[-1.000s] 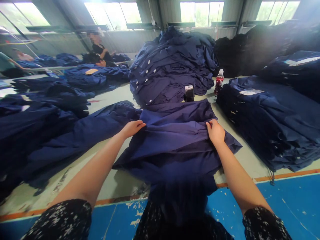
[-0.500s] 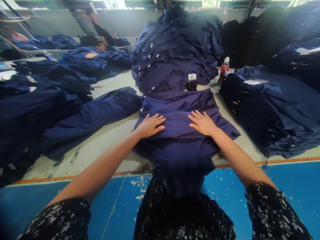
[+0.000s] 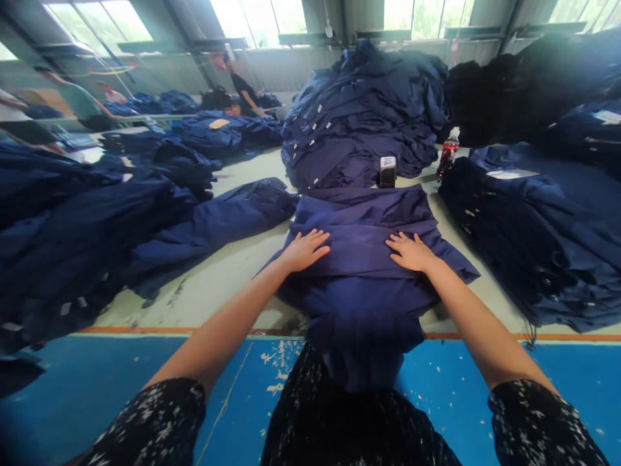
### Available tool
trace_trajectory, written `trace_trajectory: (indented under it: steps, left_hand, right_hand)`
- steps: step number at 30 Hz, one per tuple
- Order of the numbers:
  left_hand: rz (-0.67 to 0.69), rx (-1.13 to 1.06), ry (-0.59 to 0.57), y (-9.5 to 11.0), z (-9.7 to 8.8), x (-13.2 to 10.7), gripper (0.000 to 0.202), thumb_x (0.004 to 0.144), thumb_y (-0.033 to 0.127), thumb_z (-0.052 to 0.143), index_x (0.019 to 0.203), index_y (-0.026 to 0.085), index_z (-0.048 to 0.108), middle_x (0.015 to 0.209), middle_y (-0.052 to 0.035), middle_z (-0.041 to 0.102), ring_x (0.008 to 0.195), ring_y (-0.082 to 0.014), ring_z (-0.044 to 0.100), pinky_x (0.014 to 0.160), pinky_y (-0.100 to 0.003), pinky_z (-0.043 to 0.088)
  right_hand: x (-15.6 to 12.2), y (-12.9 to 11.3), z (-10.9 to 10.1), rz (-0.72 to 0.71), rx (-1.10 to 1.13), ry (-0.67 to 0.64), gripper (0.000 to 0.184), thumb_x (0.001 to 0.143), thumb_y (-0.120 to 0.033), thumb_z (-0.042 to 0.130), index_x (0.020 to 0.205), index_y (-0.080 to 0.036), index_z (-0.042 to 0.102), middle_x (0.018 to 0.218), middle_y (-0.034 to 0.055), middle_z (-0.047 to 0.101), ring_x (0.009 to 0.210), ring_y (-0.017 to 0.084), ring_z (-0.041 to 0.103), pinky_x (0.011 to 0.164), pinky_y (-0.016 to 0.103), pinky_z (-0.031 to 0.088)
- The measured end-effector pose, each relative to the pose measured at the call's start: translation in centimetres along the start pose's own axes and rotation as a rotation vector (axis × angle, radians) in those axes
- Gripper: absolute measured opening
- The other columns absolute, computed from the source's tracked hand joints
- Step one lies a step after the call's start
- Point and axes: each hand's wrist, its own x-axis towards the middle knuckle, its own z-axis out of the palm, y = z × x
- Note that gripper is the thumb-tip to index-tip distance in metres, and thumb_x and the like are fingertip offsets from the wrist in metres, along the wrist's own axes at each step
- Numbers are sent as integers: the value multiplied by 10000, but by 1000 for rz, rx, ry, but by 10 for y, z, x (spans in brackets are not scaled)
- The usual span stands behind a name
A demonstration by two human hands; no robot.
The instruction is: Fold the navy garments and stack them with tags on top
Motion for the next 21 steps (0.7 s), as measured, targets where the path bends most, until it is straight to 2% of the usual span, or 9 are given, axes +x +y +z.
trace_trajectory:
  steps: [2,3,7,10,13,15,17,19,21]
  left_hand:
    - [-21,32,62,-9,-3,4,701,1016,645,268,1587,253,378,1645,-107,359,1559,-309,230,1248,-557,166]
    - [-48,48,72,-13,-3,6,727,1003,665,296,1586,239,382,1653,-117,340,1562,-323,214,1250,-546,163]
    - [-179,39,18,-23,16,7,816,958,738,327,1606,242,344,1672,-147,274,1550,-390,216,1229,-565,202]
    - [-210,19,53,-27,30,8,787,969,731,285,1604,271,346,1666,-124,304,1546,-362,250,1230,-551,212]
    - [-207,16,39,-26,29,10,790,958,741,304,1599,283,353,1663,-116,316,1542,-357,263,1227,-556,217]
    - [-204,32,22,-20,22,9,809,947,740,349,1598,260,358,1658,-139,319,1536,-390,260,1213,-597,220]
    - [-176,64,68,-6,13,5,769,965,685,382,1584,229,387,1653,-154,325,1539,-409,238,1211,-625,200]
    - [-91,71,133,11,6,-5,664,1012,581,353,1567,220,418,1653,-133,337,1554,-371,216,1233,-598,175]
    - [32,40,140,29,5,-19,610,1040,524,308,1570,241,408,1660,-91,334,1567,-312,200,1253,-548,171]
  right_hand:
    - [2,-3,-3,-20,-8,65,571,1033,-451,366,1583,-300,390,1651,85,336,1547,322,245,1209,666,196]
    - [2,-4,-2,-23,-15,85,583,1036,-480,357,1591,-302,373,1657,84,324,1551,319,232,1212,660,193]
    - [1,0,11,15,-37,38,639,1013,-597,367,1595,-334,351,1678,55,271,1557,328,203,1213,655,198]
    - [-1,5,21,24,-40,48,625,1019,-599,347,1597,-361,336,1684,23,257,1561,299,197,1232,617,183]
    - [-1,8,21,19,-32,72,612,1016,-589,373,1588,-372,354,1673,21,291,1554,299,227,1231,616,188]
    - [0,7,16,20,-30,44,609,1013,-579,395,1584,-370,363,1671,25,295,1552,309,231,1227,630,188]
    - [0,1,9,36,-39,12,623,1006,-574,424,1586,-352,367,1677,42,276,1554,337,212,1214,668,171]
    - [-5,-7,4,34,-46,27,637,1009,-559,429,1595,-322,355,1682,70,251,1556,363,190,1196,710,146]
    - [-14,-18,2,-20,-43,75,629,1025,-542,397,1605,-308,333,1686,82,235,1559,362,178,1193,720,122]
